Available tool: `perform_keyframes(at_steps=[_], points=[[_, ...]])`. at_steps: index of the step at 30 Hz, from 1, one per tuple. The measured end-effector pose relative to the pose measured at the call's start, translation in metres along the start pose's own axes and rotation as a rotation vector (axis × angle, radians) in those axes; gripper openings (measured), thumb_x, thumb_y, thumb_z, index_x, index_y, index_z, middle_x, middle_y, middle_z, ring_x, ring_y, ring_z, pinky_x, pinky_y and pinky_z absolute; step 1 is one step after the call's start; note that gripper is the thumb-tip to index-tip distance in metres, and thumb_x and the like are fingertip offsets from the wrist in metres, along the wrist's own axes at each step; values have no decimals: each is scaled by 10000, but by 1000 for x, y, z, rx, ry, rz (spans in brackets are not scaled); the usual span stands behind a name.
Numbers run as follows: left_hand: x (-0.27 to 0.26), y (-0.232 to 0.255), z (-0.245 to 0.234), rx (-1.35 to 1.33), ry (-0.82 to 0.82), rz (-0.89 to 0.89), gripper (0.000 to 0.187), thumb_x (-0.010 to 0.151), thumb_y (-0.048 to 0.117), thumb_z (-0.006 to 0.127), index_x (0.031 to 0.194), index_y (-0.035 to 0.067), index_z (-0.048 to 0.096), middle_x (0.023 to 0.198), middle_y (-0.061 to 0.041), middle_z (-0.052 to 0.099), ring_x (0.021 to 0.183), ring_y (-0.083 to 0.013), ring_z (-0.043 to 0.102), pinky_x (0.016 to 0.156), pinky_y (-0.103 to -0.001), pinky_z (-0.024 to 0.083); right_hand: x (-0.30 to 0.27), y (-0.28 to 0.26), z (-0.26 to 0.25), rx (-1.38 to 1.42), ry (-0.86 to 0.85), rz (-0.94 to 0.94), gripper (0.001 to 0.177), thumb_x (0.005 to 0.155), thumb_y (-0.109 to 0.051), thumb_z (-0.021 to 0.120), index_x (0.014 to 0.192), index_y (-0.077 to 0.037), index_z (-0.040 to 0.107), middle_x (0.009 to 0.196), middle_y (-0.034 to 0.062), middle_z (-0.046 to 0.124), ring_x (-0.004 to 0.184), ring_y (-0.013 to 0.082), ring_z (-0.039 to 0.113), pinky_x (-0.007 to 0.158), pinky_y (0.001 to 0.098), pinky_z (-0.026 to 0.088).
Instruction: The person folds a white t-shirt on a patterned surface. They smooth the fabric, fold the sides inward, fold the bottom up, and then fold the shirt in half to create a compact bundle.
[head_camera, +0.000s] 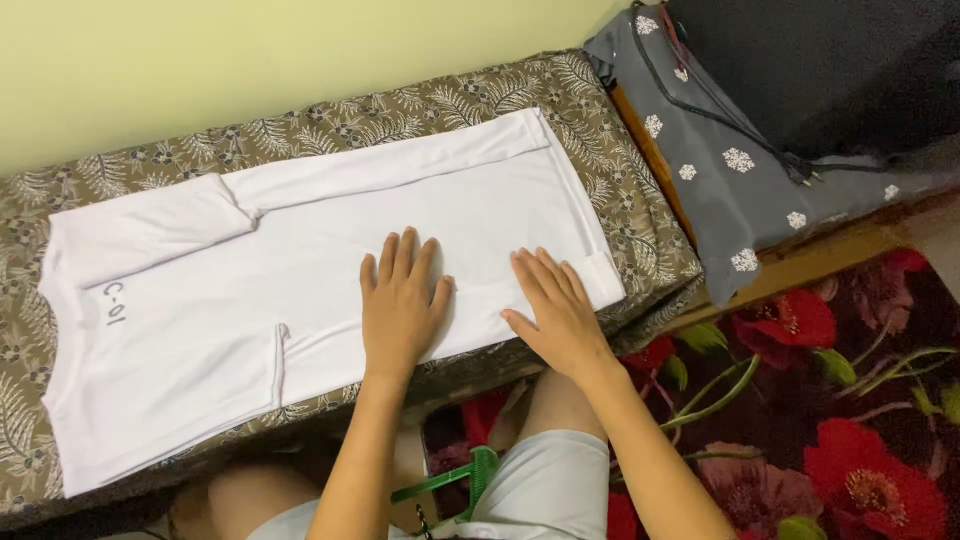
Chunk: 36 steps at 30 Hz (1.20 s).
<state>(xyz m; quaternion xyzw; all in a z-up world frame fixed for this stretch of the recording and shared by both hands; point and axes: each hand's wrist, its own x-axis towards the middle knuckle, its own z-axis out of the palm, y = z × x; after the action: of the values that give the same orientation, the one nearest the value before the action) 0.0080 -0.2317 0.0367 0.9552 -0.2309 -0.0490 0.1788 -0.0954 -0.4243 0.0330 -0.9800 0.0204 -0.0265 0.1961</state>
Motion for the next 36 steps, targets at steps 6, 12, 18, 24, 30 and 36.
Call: perform_keyframes(at_steps=[6, 12, 18, 24, 30, 36], points=[[3, -4, 4, 5, -1, 10, 583, 999, 453, 416, 1526, 206, 440, 1648, -112, 342, 1549, -298, 245, 1233, -545, 118, -17, 19, -13, -168, -44, 222, 671, 1041, -559, 300, 1575, -155, 343, 1674, 95, 251, 1554, 294, 146, 1240, 501, -3], [1, -4, 2, 3, 6, 14, 570, 1001, 444, 433, 1521, 209, 447, 1647, -106, 346, 1548, -294, 245, 1231, -541, 120, -29, 51, -6, -45, 96, 338, 612, 1074, -398, 373, 1592, -77, 309, 1691, 145, 198, 1557, 330, 125, 1224, 544, -63], [14, -8, 8, -235, 68, -19, 446, 958, 370, 585, 1361, 184, 626, 1536, -137, 489, 1499, -344, 333, 1209, -614, 133, -24, 36, -6, -8, 209, 466, 648, 1007, -328, 512, 1585, -89, 341, 1591, 162, 378, 1475, 347, 327, 1210, 575, 141], [80, 18, 20, -228, 161, 87, 340, 977, 411, 592, 1254, 230, 674, 1261, -51, 636, 1333, -285, 517, 1159, -610, 241, -23, 46, -17, 111, 298, 586, 608, 987, -232, 560, 1566, -116, 416, 1431, 216, 505, 1316, 431, 470, 1061, 560, 401], [164, 61, 31, -207, 96, 174, 347, 1000, 353, 574, 1303, 203, 649, 1285, -68, 628, 1321, -287, 533, 1152, -596, 284, -27, 47, -32, 334, 335, 700, 602, 882, -223, 727, 1444, -105, 543, 1175, 154, 564, 1132, 343, 642, 969, 461, 537], [239, 75, 68, -218, 189, 273, 489, 955, 234, 605, 1412, 64, 563, 1450, -201, 525, 1336, -395, 455, 1088, -539, 290, -20, 51, -30, 606, 438, 738, 631, 803, -40, 722, 1397, -115, 524, 1295, 107, 529, 1130, 210, 635, 873, 334, 618]])
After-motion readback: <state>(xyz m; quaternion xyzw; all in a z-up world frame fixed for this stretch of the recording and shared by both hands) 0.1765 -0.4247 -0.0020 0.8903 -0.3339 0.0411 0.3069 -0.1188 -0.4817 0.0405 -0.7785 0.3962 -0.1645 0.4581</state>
